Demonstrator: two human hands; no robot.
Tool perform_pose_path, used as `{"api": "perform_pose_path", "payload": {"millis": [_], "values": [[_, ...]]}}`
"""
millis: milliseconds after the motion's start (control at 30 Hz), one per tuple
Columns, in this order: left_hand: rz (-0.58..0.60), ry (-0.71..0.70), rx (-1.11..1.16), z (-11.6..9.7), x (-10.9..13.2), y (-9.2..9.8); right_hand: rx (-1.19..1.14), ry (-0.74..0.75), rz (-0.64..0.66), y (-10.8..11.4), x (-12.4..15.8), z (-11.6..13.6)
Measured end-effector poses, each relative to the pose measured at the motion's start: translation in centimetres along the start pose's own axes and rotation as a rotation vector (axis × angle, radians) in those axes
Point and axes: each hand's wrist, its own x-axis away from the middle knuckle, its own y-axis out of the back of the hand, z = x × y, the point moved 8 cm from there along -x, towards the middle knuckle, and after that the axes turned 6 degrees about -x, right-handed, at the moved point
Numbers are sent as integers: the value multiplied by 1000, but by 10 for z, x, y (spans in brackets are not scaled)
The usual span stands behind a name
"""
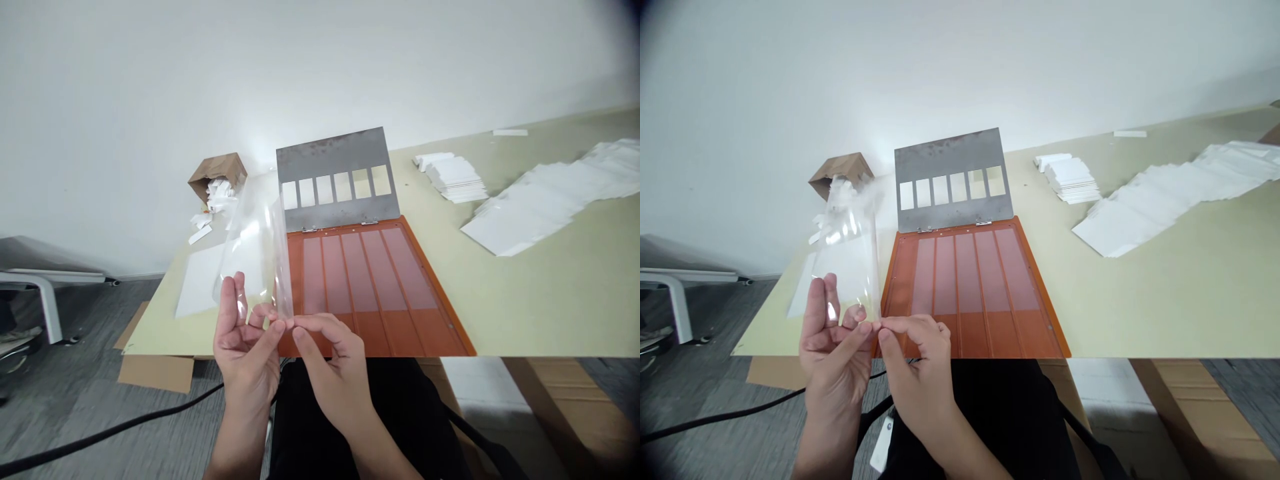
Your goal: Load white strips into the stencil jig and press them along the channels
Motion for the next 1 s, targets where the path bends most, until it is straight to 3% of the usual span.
{"api": "perform_pose_path", "payload": {"millis": [433,700,1000], "values": [[47,25,108,2,1,-6,32,-16,21,3,0,-1],[57,25,125,2,-2,-4,-124,-39,81,1,-6,-5],[26,8,78,5,-3,2,226,106,28,-8,-5,7]]}}
